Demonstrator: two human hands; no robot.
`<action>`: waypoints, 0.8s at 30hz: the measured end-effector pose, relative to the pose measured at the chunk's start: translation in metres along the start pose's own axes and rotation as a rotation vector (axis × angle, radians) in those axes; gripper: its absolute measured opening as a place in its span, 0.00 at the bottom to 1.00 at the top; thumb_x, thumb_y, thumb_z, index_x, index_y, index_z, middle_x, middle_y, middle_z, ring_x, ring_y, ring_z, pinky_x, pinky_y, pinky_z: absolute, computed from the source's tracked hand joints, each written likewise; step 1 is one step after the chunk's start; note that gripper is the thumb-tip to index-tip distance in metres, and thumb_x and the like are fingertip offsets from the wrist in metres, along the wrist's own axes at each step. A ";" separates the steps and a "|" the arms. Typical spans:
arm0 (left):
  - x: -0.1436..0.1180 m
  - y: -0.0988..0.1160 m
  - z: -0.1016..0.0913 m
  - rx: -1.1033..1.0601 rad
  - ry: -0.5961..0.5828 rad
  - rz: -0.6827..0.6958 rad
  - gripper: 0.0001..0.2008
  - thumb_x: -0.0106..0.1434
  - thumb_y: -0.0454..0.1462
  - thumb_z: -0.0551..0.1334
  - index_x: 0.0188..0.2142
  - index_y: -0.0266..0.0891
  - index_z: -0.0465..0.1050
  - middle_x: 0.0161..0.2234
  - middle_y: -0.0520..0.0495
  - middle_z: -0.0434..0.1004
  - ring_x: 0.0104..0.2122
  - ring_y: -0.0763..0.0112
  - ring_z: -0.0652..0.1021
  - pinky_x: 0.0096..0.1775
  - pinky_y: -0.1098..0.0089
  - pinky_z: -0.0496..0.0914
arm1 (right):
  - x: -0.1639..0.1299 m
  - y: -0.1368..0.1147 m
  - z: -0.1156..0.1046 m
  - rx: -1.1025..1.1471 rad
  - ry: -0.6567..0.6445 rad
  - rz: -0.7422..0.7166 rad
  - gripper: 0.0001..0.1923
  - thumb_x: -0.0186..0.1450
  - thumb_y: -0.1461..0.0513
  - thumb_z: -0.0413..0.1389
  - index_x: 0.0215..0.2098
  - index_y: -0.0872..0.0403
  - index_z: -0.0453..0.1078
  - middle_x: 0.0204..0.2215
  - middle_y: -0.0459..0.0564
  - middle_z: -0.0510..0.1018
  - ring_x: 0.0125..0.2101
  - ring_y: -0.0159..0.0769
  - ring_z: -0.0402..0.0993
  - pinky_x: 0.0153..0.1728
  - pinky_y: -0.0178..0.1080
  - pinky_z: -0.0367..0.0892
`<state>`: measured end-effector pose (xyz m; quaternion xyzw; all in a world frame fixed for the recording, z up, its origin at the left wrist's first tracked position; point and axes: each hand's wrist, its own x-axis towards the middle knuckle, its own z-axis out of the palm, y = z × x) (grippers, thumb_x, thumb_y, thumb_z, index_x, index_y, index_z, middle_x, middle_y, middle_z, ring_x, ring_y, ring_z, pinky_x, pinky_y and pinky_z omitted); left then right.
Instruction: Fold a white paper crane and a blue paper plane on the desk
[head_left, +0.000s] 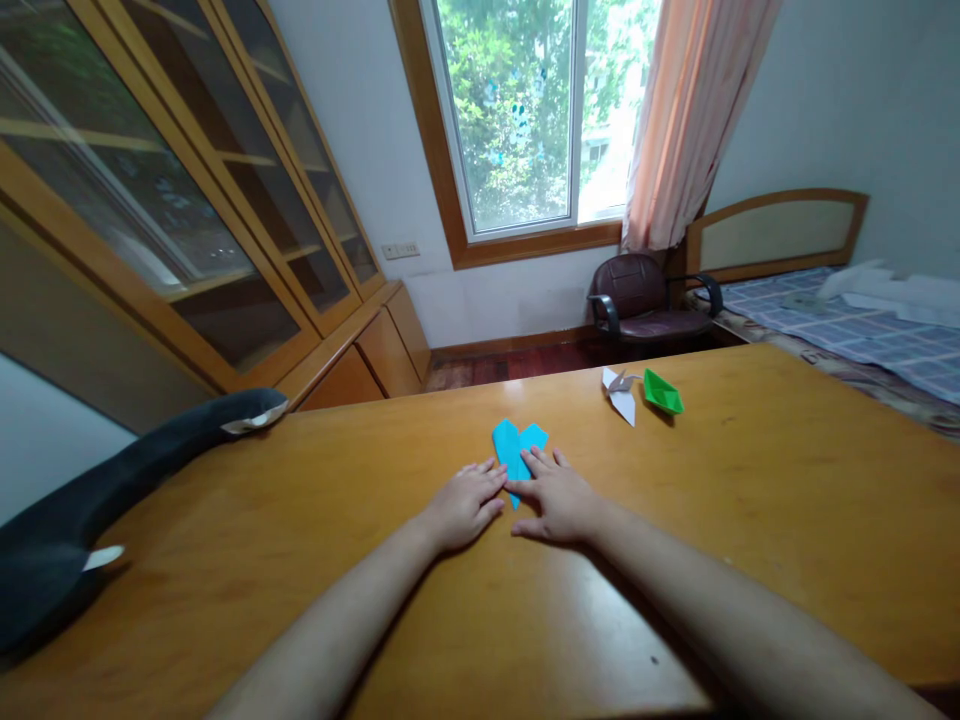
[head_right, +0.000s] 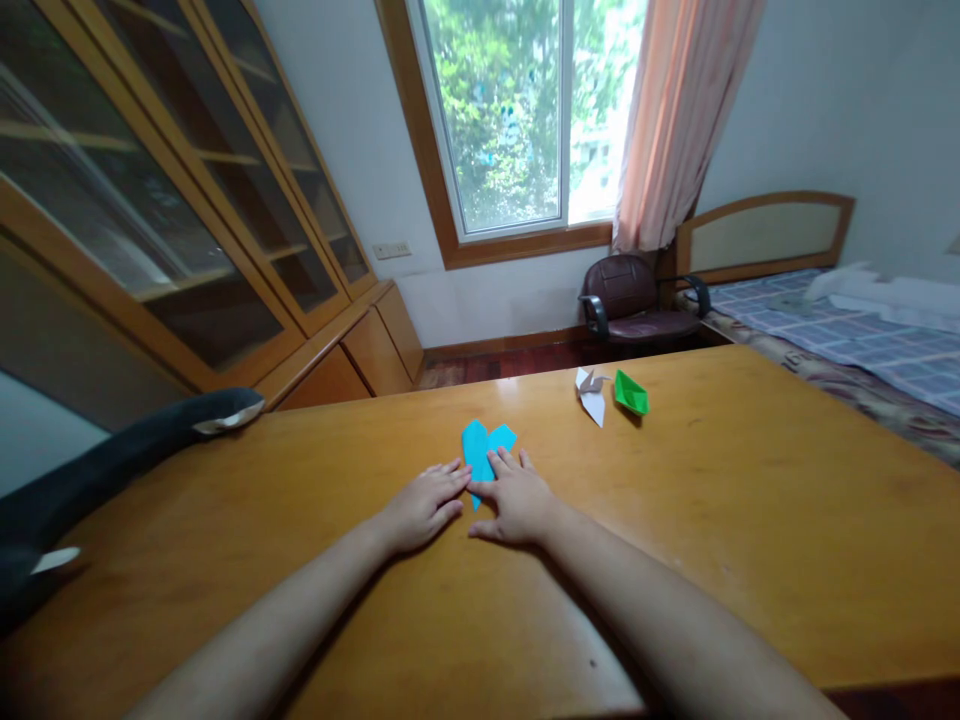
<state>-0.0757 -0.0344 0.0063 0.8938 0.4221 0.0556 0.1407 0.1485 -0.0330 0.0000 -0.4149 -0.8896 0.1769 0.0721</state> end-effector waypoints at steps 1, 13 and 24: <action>0.000 0.001 0.000 0.013 0.007 -0.005 0.25 0.67 0.41 0.53 0.63 0.43 0.59 0.64 0.44 0.60 0.64 0.56 0.60 0.61 0.50 0.57 | 0.000 0.000 0.000 0.002 0.000 0.000 0.43 0.55 0.37 0.55 0.65 0.39 0.56 0.68 0.59 0.48 0.66 0.64 0.41 0.60 0.66 0.37; 0.020 -0.005 0.001 0.154 0.066 -0.204 0.25 0.69 0.48 0.47 0.62 0.48 0.62 0.63 0.51 0.62 0.63 0.50 0.60 0.60 0.45 0.56 | -0.002 -0.001 -0.003 -0.010 -0.005 0.014 0.40 0.56 0.38 0.56 0.63 0.39 0.59 0.68 0.58 0.47 0.66 0.62 0.42 0.60 0.63 0.36; 0.061 -0.024 -0.003 0.170 0.123 -0.386 0.26 0.68 0.48 0.47 0.61 0.45 0.64 0.63 0.47 0.62 0.65 0.45 0.54 0.61 0.41 0.48 | -0.003 -0.003 -0.004 -0.008 -0.001 0.021 0.39 0.56 0.38 0.56 0.62 0.40 0.62 0.68 0.58 0.50 0.65 0.63 0.44 0.60 0.64 0.38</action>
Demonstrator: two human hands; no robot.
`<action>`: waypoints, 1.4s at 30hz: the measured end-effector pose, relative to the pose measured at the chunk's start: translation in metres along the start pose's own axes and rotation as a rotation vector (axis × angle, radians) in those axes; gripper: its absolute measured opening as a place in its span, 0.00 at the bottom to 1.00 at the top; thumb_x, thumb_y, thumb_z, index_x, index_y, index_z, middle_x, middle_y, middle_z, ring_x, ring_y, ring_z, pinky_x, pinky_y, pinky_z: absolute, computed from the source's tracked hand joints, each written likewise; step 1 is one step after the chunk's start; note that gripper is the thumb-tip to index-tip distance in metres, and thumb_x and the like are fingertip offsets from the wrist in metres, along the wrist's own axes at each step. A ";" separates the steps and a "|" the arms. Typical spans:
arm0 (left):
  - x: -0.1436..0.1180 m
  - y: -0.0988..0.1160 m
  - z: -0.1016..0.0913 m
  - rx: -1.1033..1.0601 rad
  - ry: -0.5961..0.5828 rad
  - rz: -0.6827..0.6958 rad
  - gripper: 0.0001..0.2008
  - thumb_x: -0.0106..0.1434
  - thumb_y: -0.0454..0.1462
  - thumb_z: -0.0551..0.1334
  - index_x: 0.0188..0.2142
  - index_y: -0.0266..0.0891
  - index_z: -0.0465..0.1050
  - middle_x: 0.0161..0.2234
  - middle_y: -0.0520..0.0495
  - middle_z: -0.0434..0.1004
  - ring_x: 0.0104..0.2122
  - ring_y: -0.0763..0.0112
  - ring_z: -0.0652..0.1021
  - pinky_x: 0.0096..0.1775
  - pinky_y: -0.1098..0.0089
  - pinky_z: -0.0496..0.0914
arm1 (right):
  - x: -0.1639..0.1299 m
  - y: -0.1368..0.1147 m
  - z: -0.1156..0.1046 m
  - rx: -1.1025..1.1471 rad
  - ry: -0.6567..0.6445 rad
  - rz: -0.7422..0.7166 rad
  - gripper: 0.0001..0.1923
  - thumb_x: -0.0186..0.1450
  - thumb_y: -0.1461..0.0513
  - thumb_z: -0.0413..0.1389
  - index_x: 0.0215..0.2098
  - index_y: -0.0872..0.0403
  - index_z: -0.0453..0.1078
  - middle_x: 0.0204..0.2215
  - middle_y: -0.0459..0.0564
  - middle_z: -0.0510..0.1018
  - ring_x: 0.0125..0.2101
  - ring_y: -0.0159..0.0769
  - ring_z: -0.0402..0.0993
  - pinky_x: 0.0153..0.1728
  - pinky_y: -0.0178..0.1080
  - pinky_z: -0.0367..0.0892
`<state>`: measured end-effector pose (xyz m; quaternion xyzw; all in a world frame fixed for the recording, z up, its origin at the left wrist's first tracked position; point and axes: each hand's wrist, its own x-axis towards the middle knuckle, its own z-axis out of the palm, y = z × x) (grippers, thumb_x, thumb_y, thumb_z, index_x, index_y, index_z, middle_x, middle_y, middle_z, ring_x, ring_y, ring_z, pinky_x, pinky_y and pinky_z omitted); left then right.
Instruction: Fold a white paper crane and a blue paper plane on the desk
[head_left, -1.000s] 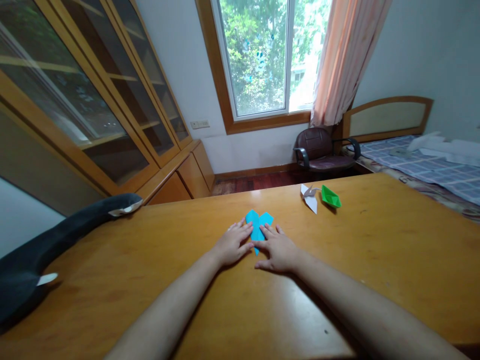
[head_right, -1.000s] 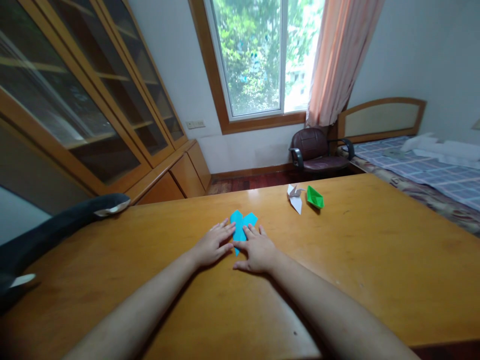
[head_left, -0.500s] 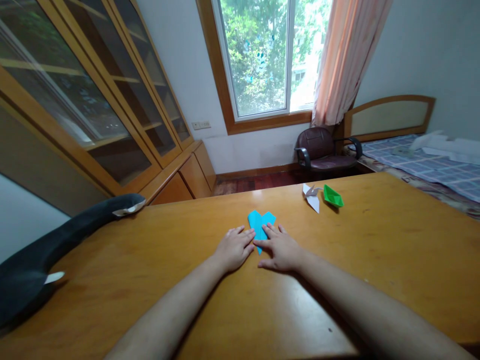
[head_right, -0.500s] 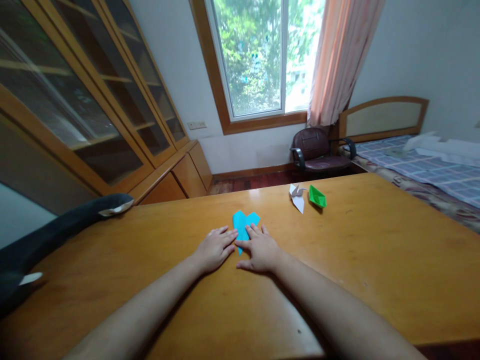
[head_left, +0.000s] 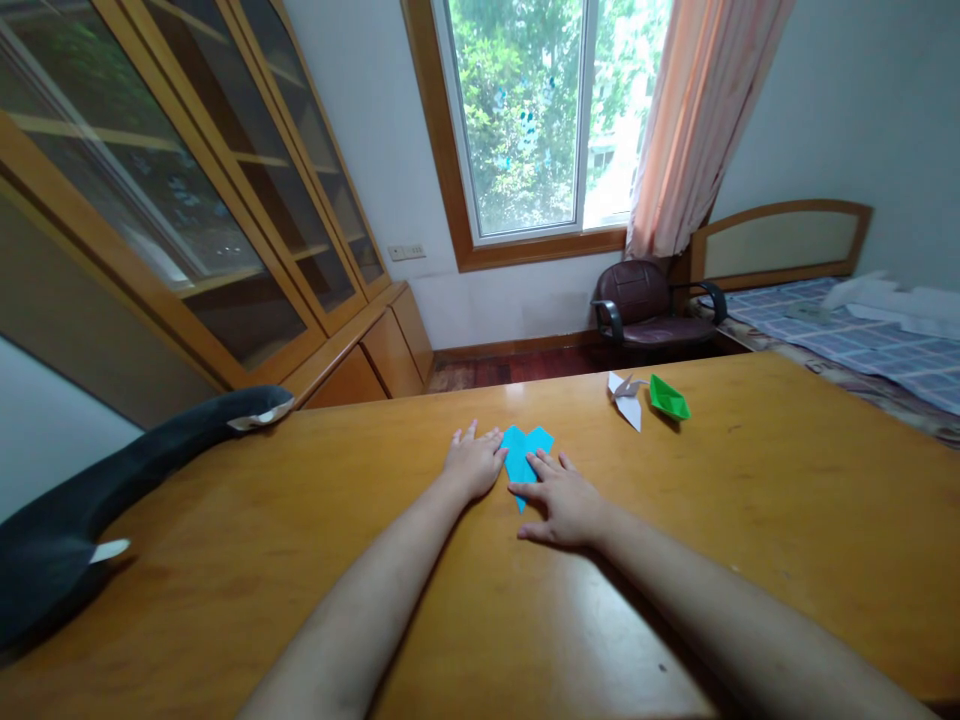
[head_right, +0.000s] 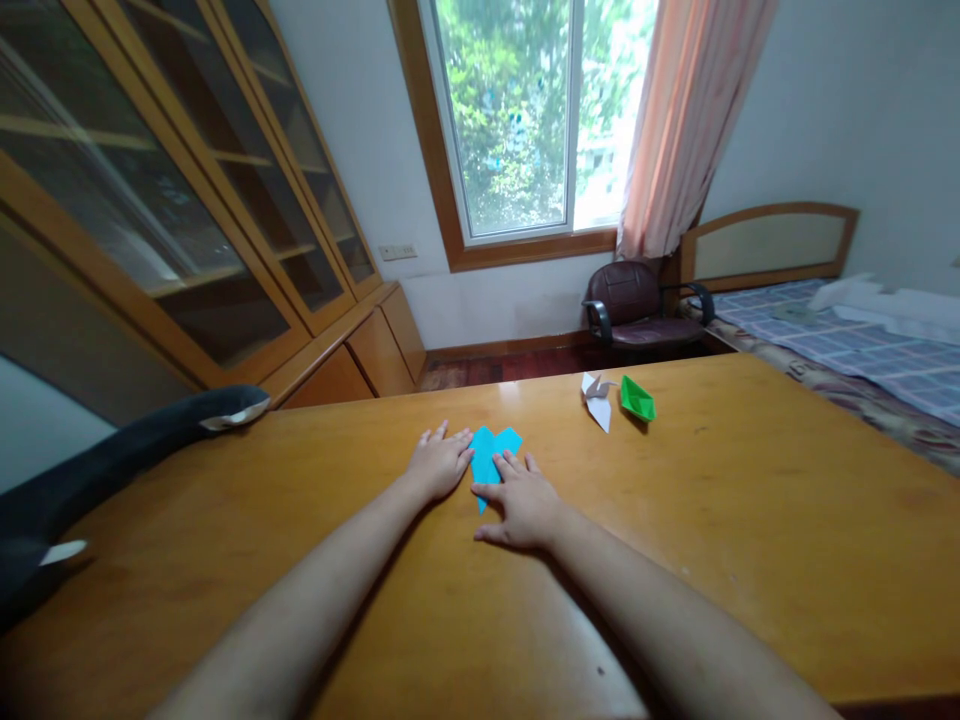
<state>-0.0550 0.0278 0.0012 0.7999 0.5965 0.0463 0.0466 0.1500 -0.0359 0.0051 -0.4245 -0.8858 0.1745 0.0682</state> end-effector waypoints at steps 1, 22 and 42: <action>0.001 0.003 -0.001 -0.013 0.014 -0.017 0.26 0.68 0.48 0.47 0.61 0.42 0.63 0.63 0.45 0.62 0.65 0.44 0.53 0.61 0.41 0.48 | 0.000 0.000 0.000 -0.002 -0.003 0.000 0.39 0.56 0.38 0.56 0.62 0.40 0.62 0.68 0.58 0.50 0.65 0.63 0.44 0.60 0.64 0.38; -0.009 0.023 0.002 -0.061 -0.050 0.130 0.21 0.67 0.47 0.51 0.58 0.54 0.67 0.64 0.50 0.60 0.58 0.51 0.65 0.56 0.49 0.60 | 0.001 0.001 0.000 0.001 0.009 -0.016 0.41 0.54 0.38 0.58 0.63 0.38 0.59 0.69 0.55 0.47 0.66 0.61 0.42 0.60 0.64 0.38; 0.072 -0.014 -0.025 -0.338 -0.364 -0.012 0.12 0.51 0.41 0.66 0.32 0.35 0.76 0.25 0.50 0.75 0.25 0.71 0.73 0.26 0.73 0.65 | -0.003 0.005 -0.006 0.050 0.007 -0.013 0.35 0.53 0.39 0.59 0.56 0.40 0.69 0.65 0.56 0.57 0.65 0.61 0.46 0.60 0.65 0.38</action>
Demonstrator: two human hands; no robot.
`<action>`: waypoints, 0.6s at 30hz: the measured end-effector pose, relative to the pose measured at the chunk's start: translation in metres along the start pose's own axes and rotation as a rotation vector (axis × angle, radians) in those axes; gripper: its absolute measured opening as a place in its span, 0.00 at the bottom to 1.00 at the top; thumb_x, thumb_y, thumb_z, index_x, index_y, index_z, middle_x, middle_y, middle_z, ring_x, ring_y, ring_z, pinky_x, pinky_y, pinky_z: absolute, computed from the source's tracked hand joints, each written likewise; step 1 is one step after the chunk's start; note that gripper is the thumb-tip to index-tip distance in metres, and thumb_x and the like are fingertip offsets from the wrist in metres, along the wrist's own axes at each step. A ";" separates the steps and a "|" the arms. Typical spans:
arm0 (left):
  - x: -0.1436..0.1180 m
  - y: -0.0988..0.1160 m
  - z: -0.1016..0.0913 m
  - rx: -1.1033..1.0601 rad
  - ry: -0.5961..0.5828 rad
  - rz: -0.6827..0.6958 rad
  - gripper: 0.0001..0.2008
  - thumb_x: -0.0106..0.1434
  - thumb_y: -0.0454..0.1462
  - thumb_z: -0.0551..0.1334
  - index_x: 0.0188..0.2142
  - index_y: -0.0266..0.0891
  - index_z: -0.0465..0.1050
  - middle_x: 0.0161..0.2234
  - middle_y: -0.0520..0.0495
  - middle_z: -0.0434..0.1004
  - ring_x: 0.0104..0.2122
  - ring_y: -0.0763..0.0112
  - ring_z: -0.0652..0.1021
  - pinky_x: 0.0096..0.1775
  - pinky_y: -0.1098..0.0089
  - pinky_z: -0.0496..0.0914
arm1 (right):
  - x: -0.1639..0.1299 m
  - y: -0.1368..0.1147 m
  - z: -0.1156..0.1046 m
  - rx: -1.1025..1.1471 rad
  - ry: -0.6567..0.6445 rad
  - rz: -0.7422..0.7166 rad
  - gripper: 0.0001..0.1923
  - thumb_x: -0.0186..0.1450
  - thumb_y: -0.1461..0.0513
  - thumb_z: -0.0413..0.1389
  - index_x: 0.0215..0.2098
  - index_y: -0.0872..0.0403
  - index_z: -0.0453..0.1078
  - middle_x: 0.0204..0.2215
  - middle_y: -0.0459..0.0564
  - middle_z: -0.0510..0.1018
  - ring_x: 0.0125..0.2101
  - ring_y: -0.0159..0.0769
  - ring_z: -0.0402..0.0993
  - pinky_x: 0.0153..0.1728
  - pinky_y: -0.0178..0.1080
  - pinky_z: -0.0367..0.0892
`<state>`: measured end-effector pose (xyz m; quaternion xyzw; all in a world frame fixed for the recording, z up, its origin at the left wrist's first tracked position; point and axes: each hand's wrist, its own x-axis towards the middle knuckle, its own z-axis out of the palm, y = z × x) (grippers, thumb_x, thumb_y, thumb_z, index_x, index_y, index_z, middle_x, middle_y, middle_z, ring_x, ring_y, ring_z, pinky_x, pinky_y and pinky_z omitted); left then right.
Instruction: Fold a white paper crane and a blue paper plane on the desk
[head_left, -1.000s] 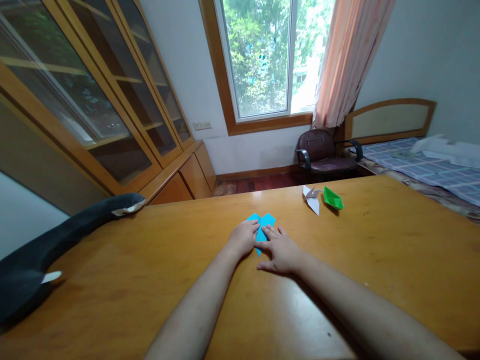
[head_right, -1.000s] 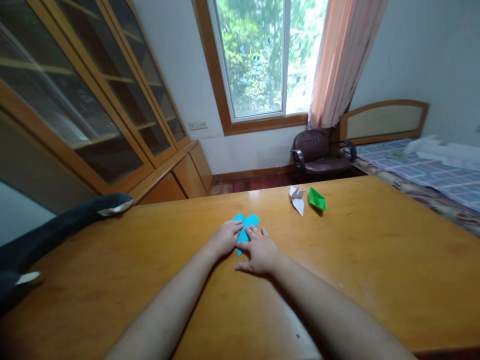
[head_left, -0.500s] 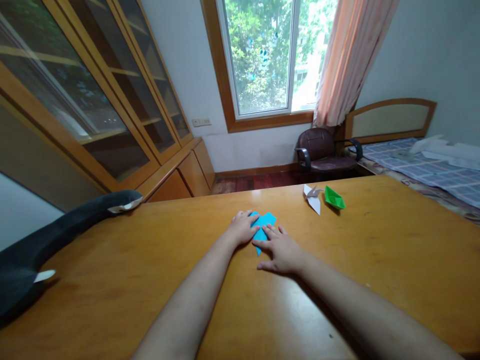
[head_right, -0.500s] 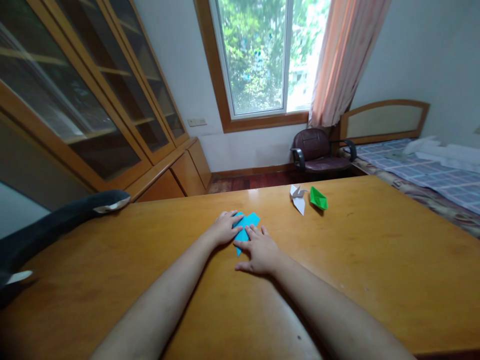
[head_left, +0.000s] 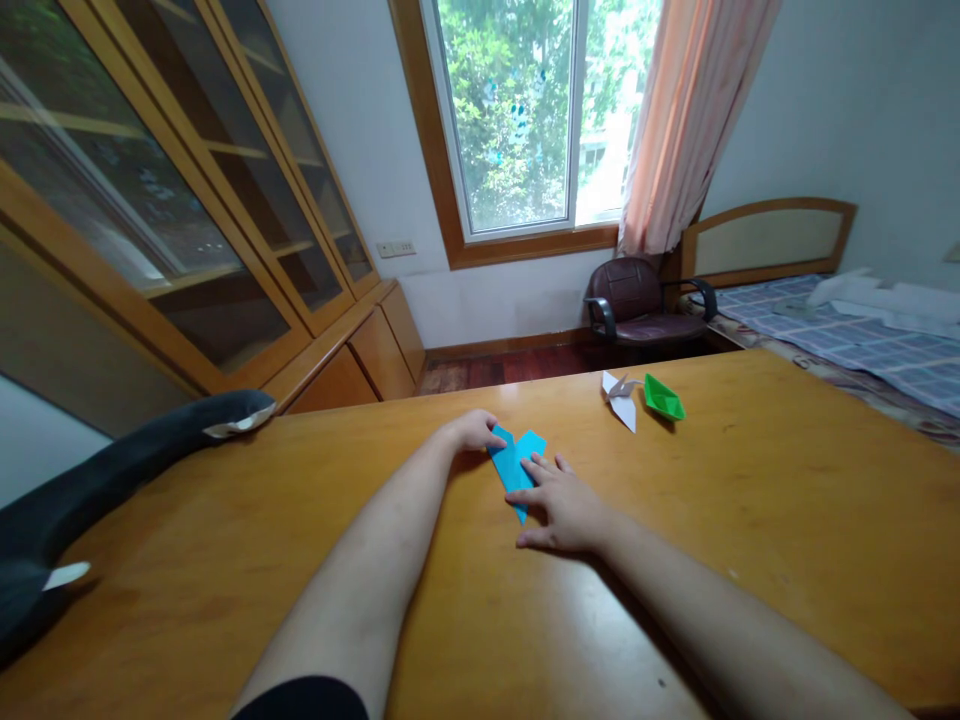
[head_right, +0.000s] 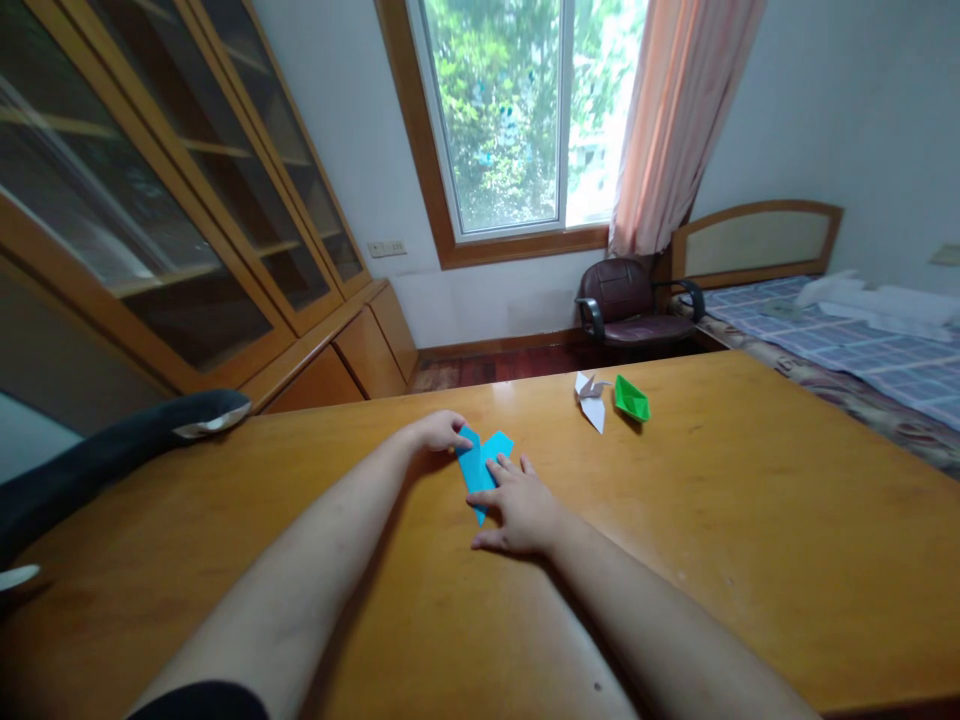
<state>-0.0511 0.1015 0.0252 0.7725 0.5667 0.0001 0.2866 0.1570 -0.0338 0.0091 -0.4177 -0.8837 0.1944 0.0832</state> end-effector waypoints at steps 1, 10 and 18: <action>-0.002 -0.002 -0.001 0.001 -0.014 0.000 0.11 0.50 0.41 0.66 0.30 0.35 0.76 0.24 0.51 0.73 0.23 0.72 0.72 0.25 0.73 0.64 | -0.001 0.001 -0.002 0.000 0.021 -0.006 0.32 0.54 0.40 0.59 0.53 0.41 0.72 0.64 0.56 0.60 0.64 0.61 0.48 0.60 0.64 0.39; -0.029 0.005 -0.008 0.165 -0.176 0.019 0.13 0.38 0.37 0.70 0.28 0.40 0.76 0.25 0.53 0.75 0.27 0.69 0.73 0.29 0.73 0.64 | 0.006 0.014 -0.001 -0.007 0.231 0.076 0.11 0.63 0.65 0.50 0.39 0.52 0.74 0.45 0.52 0.78 0.46 0.40 0.72 0.56 0.48 0.52; -0.033 0.044 0.018 0.305 0.044 0.219 0.09 0.57 0.38 0.59 0.31 0.40 0.79 0.30 0.47 0.79 0.30 0.67 0.74 0.34 0.70 0.66 | 0.006 0.015 0.003 -0.008 0.246 0.050 0.15 0.64 0.65 0.48 0.44 0.50 0.74 0.48 0.51 0.77 0.48 0.40 0.71 0.56 0.48 0.50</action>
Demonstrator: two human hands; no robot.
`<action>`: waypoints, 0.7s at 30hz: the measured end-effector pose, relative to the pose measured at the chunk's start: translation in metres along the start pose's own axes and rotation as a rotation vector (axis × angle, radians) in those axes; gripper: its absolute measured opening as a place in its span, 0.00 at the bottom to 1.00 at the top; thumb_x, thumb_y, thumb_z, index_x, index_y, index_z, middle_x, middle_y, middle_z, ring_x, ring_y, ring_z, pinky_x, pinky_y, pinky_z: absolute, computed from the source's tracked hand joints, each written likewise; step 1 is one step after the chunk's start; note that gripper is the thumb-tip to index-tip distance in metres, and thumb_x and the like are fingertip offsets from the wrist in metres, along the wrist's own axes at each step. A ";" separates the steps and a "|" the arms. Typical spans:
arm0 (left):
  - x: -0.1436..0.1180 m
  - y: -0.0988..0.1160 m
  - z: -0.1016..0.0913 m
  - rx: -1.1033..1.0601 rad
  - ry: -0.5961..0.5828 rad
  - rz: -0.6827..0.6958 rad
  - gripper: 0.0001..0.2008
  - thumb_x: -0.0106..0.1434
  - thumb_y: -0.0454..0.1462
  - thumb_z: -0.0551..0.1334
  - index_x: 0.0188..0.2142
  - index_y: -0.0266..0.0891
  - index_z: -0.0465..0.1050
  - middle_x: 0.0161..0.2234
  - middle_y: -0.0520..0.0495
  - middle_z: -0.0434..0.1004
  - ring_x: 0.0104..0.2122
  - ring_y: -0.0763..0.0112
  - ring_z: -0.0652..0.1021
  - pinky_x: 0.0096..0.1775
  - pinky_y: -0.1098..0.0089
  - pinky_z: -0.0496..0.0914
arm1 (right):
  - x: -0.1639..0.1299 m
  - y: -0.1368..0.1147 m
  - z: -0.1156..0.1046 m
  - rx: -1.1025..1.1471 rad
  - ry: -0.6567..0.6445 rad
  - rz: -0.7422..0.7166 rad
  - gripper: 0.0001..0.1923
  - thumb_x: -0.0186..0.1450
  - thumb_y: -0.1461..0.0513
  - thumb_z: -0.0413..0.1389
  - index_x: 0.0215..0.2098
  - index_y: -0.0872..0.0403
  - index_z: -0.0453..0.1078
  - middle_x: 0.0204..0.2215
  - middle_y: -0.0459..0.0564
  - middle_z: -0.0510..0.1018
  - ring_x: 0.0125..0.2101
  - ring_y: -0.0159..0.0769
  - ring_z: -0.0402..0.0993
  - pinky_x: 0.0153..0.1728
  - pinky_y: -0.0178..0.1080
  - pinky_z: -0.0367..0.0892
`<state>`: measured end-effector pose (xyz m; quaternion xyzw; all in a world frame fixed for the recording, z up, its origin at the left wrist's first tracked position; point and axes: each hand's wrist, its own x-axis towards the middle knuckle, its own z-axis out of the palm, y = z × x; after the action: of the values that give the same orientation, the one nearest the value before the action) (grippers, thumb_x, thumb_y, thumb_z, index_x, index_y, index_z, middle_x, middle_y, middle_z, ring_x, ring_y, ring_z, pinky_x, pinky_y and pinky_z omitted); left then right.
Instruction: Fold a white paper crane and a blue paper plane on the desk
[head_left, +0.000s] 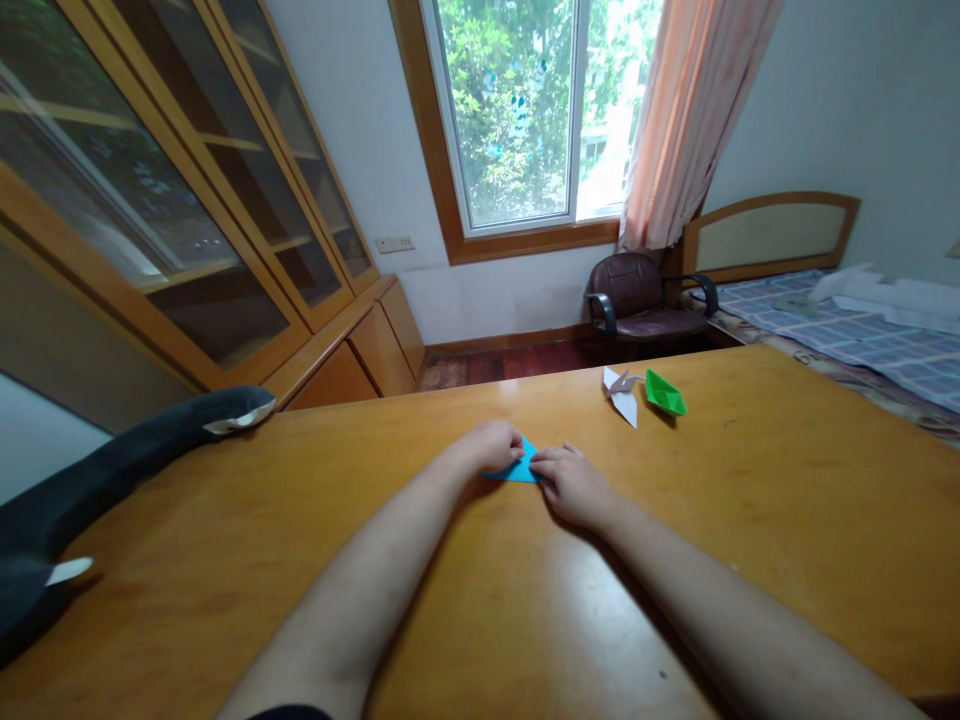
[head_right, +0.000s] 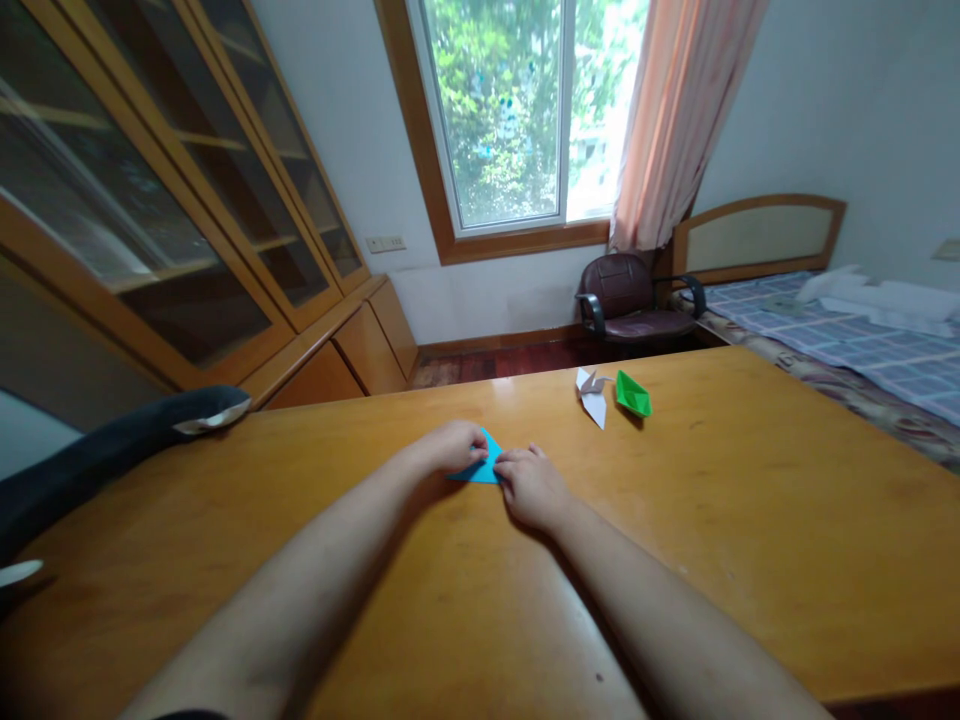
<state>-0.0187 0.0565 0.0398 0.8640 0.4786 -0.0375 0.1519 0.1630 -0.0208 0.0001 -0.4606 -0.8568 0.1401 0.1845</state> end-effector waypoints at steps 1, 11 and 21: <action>-0.001 0.001 0.004 0.009 0.007 0.007 0.09 0.58 0.39 0.59 0.30 0.40 0.78 0.30 0.46 0.79 0.30 0.66 0.74 0.35 0.69 0.66 | 0.000 -0.001 0.000 -0.007 0.000 0.001 0.15 0.65 0.65 0.48 0.43 0.50 0.75 0.48 0.51 0.77 0.48 0.40 0.71 0.56 0.48 0.50; -0.013 -0.007 0.032 0.137 0.220 0.115 0.12 0.66 0.39 0.54 0.33 0.38 0.74 0.37 0.44 0.75 0.38 0.64 0.73 0.41 0.66 0.66 | 0.003 -0.002 0.004 0.004 -0.006 0.057 0.16 0.63 0.67 0.49 0.42 0.50 0.76 0.49 0.51 0.77 0.49 0.41 0.70 0.56 0.49 0.52; -0.016 -0.006 0.036 0.139 0.251 0.105 0.10 0.66 0.38 0.55 0.34 0.38 0.73 0.38 0.44 0.74 0.39 0.64 0.72 0.42 0.65 0.66 | 0.002 -0.003 0.003 0.001 -0.025 0.063 0.16 0.63 0.65 0.48 0.40 0.47 0.77 0.51 0.49 0.76 0.51 0.41 0.69 0.56 0.51 0.50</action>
<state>-0.0292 0.0353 0.0079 0.8941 0.4444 0.0455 0.0324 0.1586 -0.0213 -0.0005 -0.4856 -0.8440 0.1522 0.1696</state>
